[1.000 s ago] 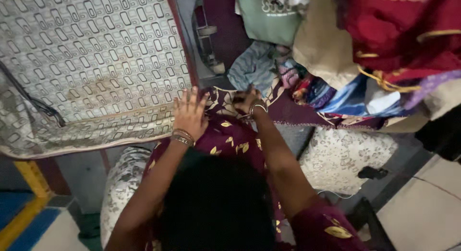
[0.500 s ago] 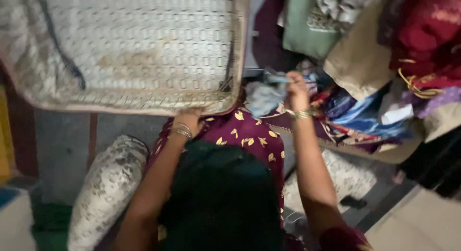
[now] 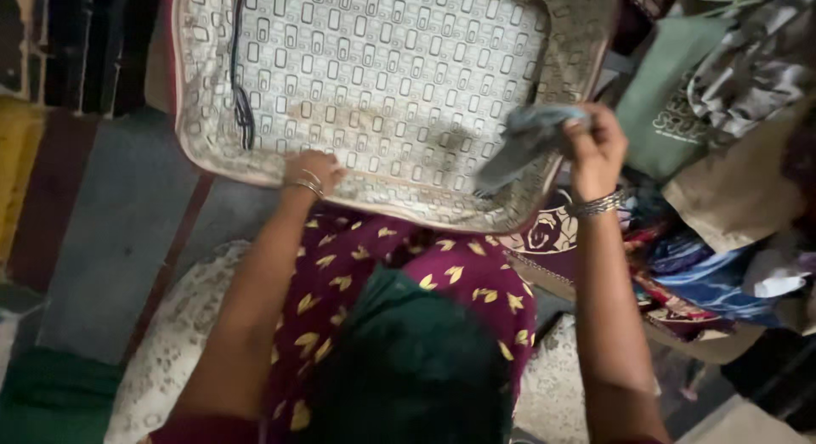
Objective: The person folds multiple pieces of clothing and places them into a suitcase, and later wipes the interior of the suitcase with a cloth.
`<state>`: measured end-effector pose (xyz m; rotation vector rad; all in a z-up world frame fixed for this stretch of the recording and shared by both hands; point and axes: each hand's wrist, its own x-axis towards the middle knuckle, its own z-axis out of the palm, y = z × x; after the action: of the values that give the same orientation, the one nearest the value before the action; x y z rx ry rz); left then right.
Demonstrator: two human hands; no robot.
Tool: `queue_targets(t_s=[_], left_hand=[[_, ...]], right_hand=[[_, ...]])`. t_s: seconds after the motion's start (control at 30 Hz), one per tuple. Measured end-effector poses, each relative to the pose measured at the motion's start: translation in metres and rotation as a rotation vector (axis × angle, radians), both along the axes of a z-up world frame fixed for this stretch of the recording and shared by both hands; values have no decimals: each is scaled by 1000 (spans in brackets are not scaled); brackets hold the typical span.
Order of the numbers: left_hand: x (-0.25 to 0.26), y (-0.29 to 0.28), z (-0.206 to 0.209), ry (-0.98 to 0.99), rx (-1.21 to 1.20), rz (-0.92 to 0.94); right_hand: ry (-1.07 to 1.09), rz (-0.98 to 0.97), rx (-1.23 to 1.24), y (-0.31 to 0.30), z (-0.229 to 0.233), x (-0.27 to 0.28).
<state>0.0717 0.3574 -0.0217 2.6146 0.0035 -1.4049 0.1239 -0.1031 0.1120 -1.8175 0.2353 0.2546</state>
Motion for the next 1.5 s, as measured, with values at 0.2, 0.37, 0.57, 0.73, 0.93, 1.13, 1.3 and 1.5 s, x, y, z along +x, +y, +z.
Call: queue_targets(t_s=[0.2,0.37,0.57,0.73,0.93,1.13,1.3,1.5], left_hand=[[66,92,-54,-49,98,-102],[107,98,-114,-1,119,-103],[101,75,-132,87,182,-50],[102,83,-125,188,117,91],[91,75,-142,239,79,68],[78,74,-155,17,31,134],[88,76,-147,5,143,22],[106,72,-134,163,161,48]], right_hand=[[-216,278,-665,75,-180,-24],[170,282,-637,120,-299,-41],[889,-16,-1099,199,-344,40],[563,-259,-1167,257,-374,141],[104,621,-947,479,-354,223],[-311,1235,-964,454,-290,209],[243,580,-1127,195,-317,210],[772,31,-1229,2,-359,76]])
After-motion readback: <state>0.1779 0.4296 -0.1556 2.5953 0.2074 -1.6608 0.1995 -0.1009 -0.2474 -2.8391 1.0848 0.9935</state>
